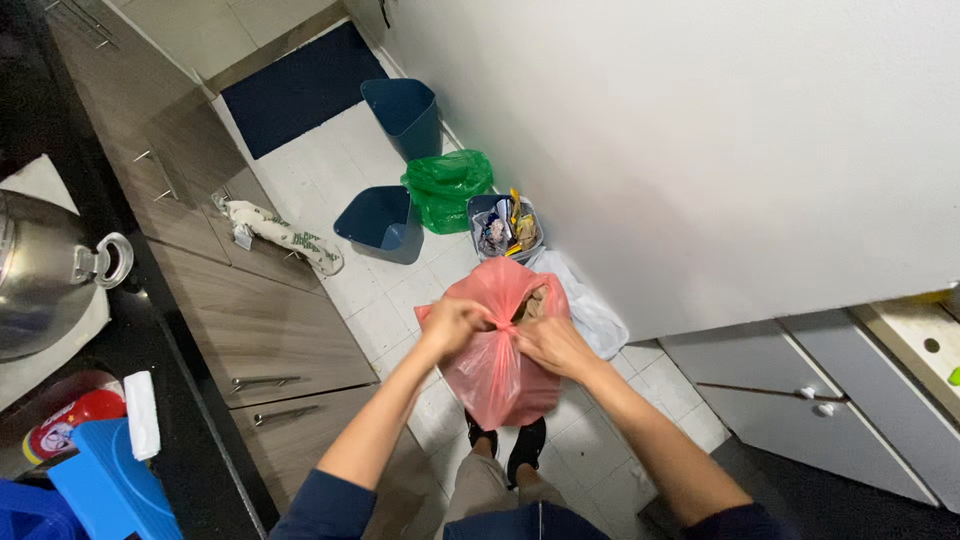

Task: The person breaks down a cardboard box, gathers discarded packing materials and a plastic bottle into a red bag, and ties the bag closed.

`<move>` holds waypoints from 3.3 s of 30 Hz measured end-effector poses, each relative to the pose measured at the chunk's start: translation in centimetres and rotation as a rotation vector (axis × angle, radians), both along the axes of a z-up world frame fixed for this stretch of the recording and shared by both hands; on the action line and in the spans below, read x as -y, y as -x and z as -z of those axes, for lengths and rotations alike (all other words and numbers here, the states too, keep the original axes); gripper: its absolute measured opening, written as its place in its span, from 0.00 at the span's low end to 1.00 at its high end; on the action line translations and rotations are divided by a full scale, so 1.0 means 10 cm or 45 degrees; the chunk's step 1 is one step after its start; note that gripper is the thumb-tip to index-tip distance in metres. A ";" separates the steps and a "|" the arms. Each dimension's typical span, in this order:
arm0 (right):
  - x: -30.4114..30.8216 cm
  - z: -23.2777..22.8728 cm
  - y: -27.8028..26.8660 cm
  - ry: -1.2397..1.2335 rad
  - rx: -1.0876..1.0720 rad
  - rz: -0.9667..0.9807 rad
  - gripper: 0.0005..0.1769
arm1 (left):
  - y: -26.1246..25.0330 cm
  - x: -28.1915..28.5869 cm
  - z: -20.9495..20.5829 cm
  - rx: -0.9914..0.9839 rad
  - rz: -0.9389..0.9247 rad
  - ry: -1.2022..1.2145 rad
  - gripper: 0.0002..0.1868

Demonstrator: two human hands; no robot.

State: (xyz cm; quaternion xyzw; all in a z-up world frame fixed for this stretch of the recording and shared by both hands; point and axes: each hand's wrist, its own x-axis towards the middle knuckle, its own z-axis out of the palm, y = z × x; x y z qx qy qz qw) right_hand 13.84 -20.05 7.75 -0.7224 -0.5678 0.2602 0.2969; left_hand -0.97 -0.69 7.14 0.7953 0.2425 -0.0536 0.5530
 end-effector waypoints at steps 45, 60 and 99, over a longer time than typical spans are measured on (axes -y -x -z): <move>4.84 3.62 0.34 -0.285 -0.109 2.199 0.18 | -1.25 3.56 2.99 -0.303 0.811 -0.571 0.19; 5.75 7.55 0.12 0.565 -0.495 2.029 0.77 | -1.80 2.77 5.79 0.065 0.509 -0.753 0.21; 5.00 9.02 -0.92 0.262 0.096 1.476 0.32 | -1.85 2.39 6.03 0.513 0.223 -0.655 0.15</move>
